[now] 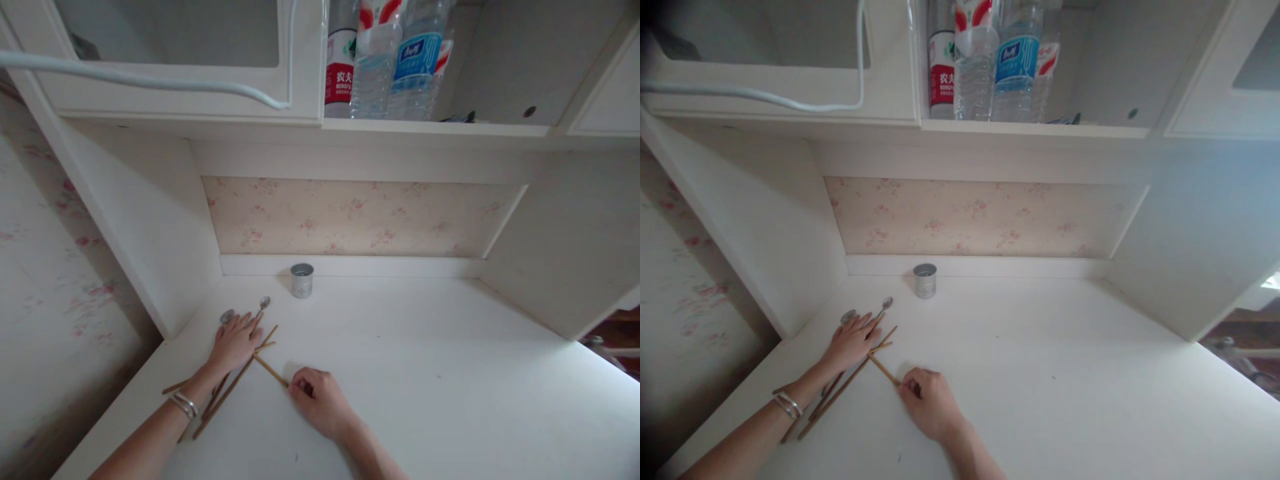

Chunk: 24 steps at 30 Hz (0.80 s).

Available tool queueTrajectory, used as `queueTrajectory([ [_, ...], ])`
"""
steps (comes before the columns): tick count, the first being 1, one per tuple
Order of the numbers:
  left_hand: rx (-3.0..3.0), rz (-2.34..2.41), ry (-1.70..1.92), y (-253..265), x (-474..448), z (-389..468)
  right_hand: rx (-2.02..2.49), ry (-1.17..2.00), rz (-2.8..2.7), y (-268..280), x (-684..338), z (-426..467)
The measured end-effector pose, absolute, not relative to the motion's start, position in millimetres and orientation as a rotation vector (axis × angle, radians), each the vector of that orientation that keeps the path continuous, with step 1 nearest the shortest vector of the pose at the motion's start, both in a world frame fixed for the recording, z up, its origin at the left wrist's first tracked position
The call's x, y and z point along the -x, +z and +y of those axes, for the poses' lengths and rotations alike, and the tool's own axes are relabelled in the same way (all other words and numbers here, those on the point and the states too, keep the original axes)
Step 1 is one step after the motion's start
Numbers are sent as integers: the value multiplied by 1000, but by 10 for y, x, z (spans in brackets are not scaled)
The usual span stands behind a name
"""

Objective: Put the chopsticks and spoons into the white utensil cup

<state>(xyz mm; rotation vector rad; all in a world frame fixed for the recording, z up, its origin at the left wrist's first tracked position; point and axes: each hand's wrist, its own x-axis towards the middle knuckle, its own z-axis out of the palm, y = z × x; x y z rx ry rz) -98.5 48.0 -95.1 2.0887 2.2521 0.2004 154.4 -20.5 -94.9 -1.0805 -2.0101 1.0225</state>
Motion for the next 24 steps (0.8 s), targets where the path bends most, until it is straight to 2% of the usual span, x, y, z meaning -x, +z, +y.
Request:
queueTrajectory([
  [16, -2418, 2331, 501, -951, 1137, 105, 1095, 1016, -2028, -947, -1527, -187],
  [24, -2386, 2369, 728, -780, 864, -50, 1086, 1032, -2012, -965, -1507, -180],
])
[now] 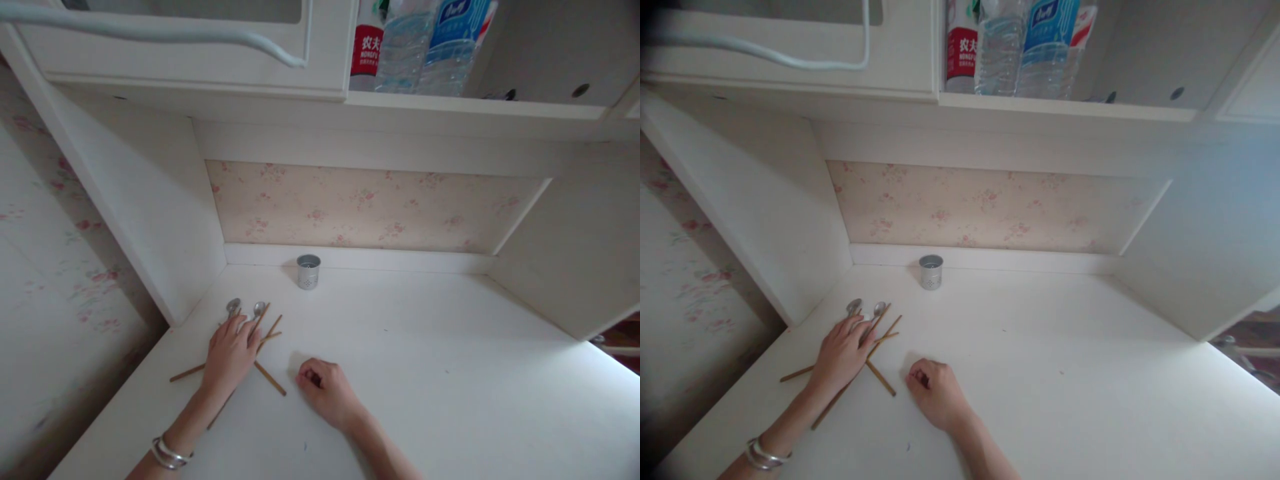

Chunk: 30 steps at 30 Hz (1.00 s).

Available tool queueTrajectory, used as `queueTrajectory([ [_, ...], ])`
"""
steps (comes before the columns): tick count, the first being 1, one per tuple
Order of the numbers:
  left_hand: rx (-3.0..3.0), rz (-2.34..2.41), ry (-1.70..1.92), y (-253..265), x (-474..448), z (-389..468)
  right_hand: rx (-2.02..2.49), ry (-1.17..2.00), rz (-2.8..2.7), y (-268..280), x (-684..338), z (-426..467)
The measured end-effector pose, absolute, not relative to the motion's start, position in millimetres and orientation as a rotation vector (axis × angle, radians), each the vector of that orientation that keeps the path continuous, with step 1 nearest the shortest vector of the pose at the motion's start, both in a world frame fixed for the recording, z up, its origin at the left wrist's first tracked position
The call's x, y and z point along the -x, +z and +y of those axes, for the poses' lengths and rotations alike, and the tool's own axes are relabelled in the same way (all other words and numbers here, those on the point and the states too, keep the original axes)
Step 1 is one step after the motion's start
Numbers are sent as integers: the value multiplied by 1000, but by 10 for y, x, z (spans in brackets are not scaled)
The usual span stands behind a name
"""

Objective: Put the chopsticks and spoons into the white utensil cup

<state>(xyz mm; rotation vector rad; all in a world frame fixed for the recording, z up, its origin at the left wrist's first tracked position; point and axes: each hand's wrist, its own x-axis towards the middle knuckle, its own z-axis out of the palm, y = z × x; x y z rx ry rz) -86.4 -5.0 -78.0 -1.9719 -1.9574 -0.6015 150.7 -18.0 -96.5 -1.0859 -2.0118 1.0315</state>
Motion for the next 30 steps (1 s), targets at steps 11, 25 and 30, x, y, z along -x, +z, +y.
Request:
queueTrajectory([
  [11, 2414, -1971, -728, -730, -125, -289, 1083, 1228, -1599, -1075, -1532, -61],
  [25, 2668, -2133, -381, -798, -21, -329, 1514, 855, -1812, -744, -1130, 1078],
  [30, 2673, -2134, -379, -803, -6, -324, 1630, 636, -1897, -497, -1039, 1578],
])
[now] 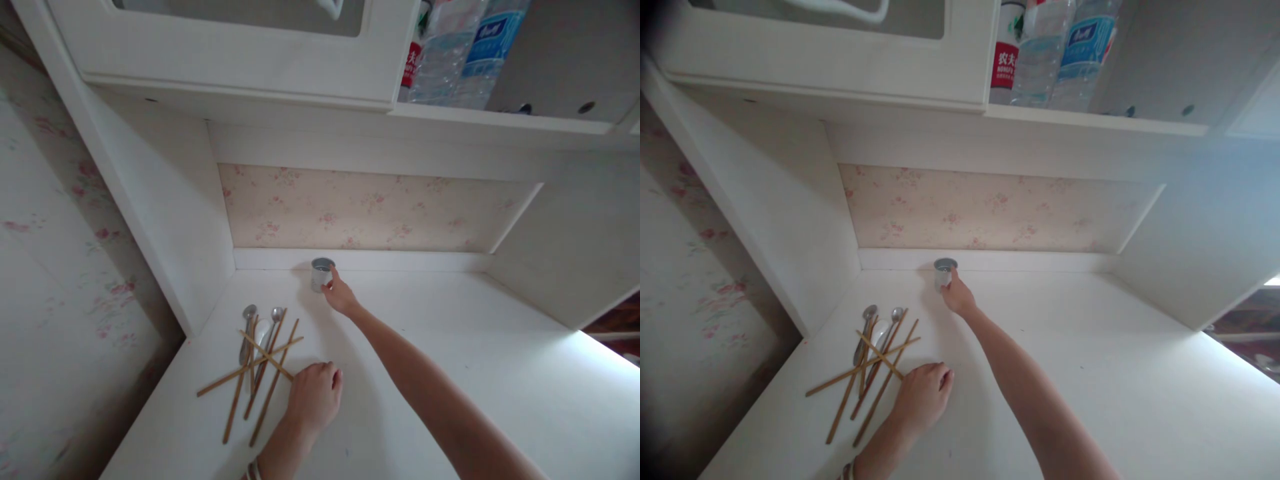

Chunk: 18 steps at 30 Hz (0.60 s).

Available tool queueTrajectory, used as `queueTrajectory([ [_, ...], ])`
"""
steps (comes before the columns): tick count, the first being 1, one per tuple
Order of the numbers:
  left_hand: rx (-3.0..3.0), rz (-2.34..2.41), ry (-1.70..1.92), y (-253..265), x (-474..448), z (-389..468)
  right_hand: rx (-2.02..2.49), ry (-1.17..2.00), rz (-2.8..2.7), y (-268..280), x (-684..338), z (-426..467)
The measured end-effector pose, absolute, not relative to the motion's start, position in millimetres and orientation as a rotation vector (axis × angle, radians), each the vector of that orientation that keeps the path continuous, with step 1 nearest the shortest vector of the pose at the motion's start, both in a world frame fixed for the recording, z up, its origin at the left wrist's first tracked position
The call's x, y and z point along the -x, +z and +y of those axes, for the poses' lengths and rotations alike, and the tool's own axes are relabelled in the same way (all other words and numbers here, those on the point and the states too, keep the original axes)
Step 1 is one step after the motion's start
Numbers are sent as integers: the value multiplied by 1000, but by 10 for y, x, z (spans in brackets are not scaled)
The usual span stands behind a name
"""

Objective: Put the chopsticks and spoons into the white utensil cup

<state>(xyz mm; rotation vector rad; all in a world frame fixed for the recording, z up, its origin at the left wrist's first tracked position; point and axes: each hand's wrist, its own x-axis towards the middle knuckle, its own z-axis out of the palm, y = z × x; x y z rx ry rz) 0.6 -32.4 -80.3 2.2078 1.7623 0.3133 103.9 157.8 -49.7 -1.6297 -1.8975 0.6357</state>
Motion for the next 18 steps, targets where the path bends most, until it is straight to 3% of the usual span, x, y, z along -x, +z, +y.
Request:
queueTrajectory([
  [10, -2203, 1833, 302, -801, 70, -275, 1615, 397, -1885, -417, -1155, 1547],
  [18, -2200, 1824, 264, -791, 46, -279, 1397, 436, -1793, -385, -1384, 929],
])
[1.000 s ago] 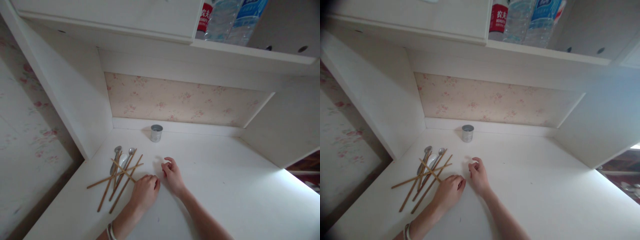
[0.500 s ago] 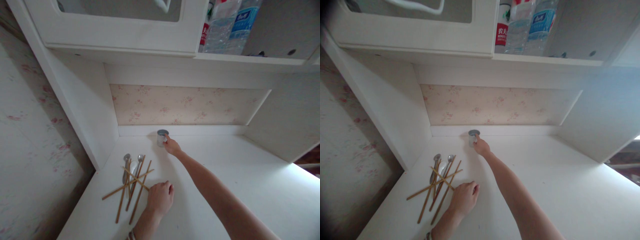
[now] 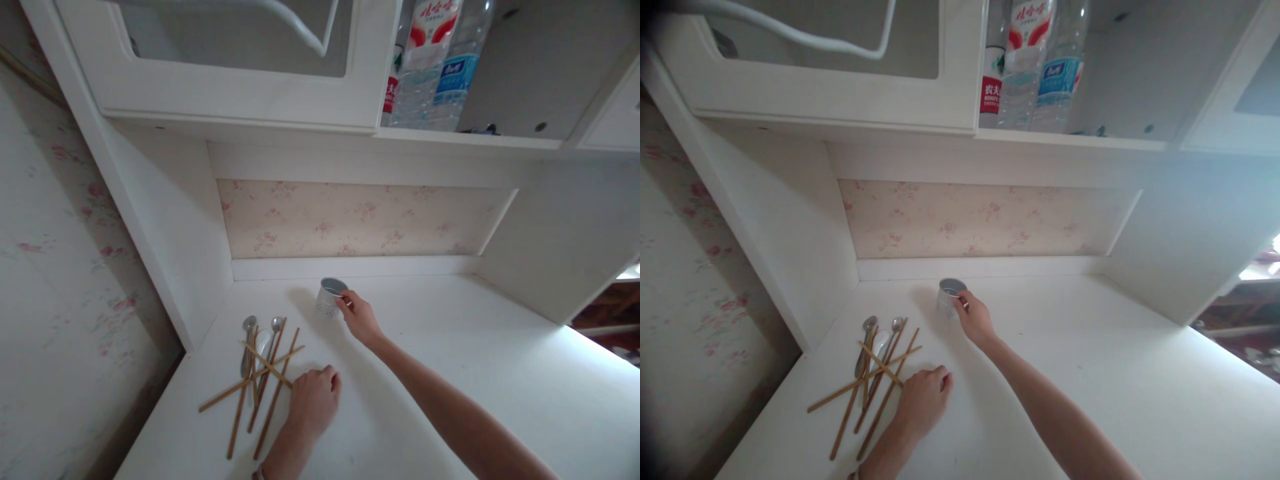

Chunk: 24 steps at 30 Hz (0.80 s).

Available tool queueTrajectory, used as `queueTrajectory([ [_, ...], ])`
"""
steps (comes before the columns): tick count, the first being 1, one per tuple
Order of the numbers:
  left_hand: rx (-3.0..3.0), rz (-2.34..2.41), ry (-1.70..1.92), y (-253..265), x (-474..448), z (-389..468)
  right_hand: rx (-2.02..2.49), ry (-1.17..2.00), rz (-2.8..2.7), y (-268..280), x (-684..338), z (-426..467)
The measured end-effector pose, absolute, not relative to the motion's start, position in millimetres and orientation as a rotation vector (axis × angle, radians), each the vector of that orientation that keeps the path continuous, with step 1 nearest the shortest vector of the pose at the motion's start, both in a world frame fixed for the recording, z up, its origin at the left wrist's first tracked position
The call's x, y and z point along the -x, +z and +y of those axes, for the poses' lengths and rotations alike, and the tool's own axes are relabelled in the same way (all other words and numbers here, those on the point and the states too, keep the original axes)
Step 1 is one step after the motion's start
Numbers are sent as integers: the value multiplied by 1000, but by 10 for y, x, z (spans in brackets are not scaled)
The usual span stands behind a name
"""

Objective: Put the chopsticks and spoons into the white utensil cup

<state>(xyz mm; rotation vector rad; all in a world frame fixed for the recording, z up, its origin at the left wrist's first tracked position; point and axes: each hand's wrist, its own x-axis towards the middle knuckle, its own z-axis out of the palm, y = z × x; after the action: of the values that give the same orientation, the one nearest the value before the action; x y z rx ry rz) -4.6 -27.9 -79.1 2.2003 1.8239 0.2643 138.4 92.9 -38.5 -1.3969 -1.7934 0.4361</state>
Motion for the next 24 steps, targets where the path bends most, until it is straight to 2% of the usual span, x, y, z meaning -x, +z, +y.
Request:
queueTrajectory([
  [7, -2171, 1849, 233, -749, 28, -285, 1297, 541, -1693, -584, -1665, 350],
  [11, -2173, 1846, 249, -758, 26, -274, 1274, 493, -1762, -622, -1783, 125],
  [18, -2178, 1834, 278, -799, 13, -262, 1238, 446, -1920, -641, -1898, -56],
  [24, -2171, 1848, 298, -791, -7, -270, 1168, 541, -1894, -828, -1972, -76],
])
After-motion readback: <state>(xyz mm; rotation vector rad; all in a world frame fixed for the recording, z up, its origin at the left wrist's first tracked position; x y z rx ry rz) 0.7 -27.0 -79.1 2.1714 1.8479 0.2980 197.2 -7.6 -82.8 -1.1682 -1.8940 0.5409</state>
